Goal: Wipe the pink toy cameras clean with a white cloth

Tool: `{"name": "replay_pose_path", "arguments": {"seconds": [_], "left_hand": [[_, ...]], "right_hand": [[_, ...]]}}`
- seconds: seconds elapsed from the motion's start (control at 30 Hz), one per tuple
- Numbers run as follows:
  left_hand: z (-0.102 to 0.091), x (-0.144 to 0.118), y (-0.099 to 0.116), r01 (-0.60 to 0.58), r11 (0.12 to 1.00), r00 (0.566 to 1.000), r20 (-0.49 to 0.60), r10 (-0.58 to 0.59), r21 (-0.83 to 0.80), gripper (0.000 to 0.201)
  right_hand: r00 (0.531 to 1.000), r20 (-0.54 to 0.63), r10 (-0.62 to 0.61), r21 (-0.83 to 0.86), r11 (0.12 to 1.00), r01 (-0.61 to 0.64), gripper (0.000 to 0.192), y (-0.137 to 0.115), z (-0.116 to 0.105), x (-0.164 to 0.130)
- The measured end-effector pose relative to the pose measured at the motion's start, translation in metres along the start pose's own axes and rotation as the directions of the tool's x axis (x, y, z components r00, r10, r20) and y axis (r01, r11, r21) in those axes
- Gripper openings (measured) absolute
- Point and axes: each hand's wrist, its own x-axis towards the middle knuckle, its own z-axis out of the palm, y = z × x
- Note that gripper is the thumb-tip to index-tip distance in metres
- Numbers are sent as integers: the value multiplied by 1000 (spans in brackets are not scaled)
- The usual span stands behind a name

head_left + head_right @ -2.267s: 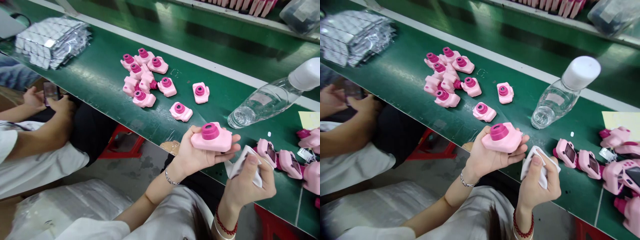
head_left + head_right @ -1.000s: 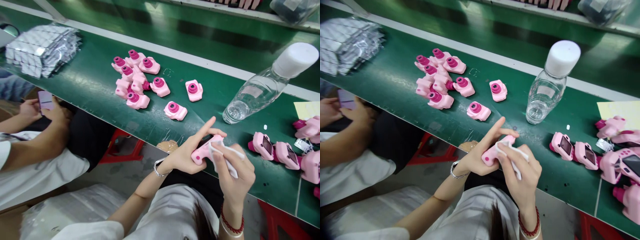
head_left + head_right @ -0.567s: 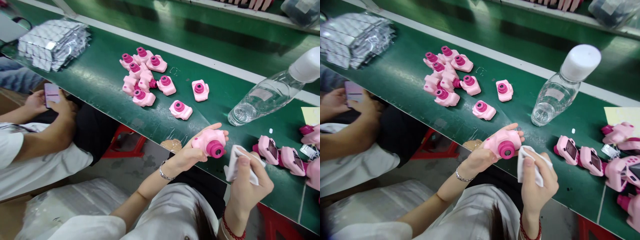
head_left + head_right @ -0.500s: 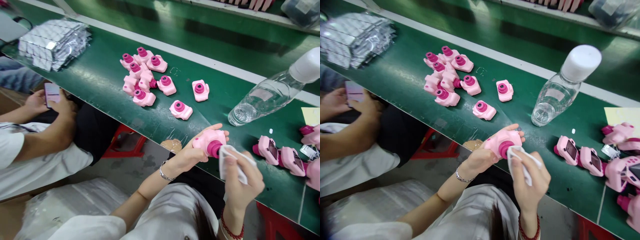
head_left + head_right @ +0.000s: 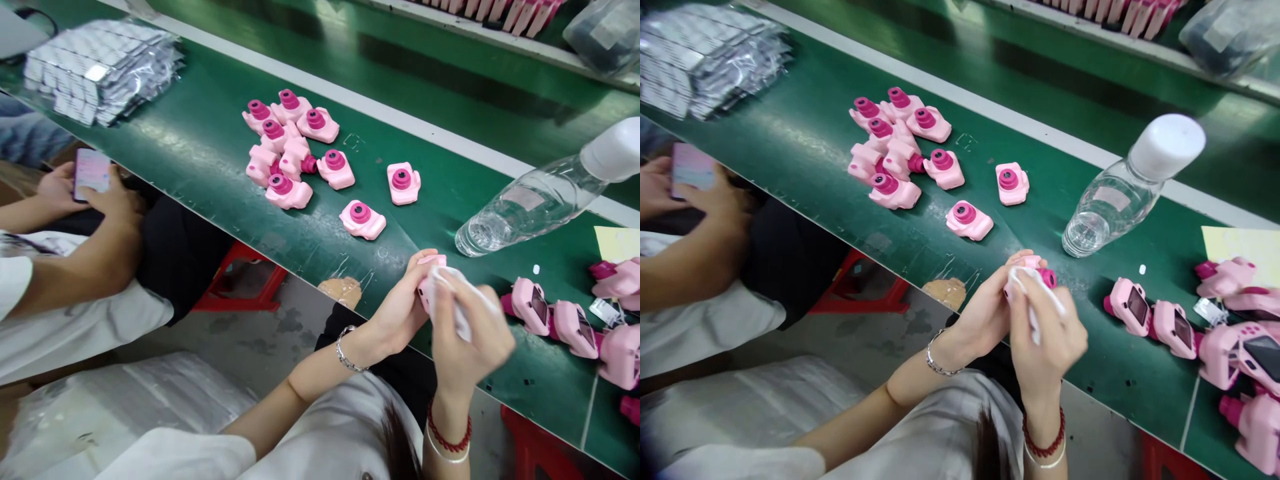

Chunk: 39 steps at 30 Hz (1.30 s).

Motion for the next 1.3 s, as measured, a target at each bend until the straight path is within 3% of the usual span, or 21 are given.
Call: {"name": "replay_pose_path", "arguments": {"seconds": [0.1,0.2,0.33,0.43,0.5,0.63,0.8,0.97,1.2,1.3], "left_hand": [[1,0,-1,37,998,999,4,-37,-42,6],[0,-2,2,28,999,998,64,-25,-40,13],[-3,-9,6,-57,998,993,104,55,16,22],[-4,-15,7,-102,992,985,145,92,69,28],[-3,-18,7,-116,991,982,158,105,64,26],[0,-17,8,-59,998,994,93,61,-28,10],[4,-12,12,174,979,983,77,-167,-109,25],[4,-5,12,305,933,951,113,-288,-191,36],[2,-4,17,314,911,949,114,-293,-268,30],[1,-6,14,300,931,953,109,-283,-208,30]], "right_hand": [[977,176,-118,-25,992,124,15,2,-5,-1],[971,204,-122,-39,990,132,23,14,-23,-11],[996,-63,69,-134,988,-77,22,33,-36,-27],[930,-265,256,-26,962,-272,14,36,-30,-33],[895,-299,331,48,942,-332,11,33,-25,-35],[921,-231,313,136,948,-288,6,22,-16,-36],[915,-167,368,183,923,-338,10,11,-11,-38],[908,-146,392,236,905,-353,8,9,-9,-39],[911,-166,378,193,918,-346,9,9,-9,-39],[967,-140,213,178,966,-187,20,9,-11,-35]]}}
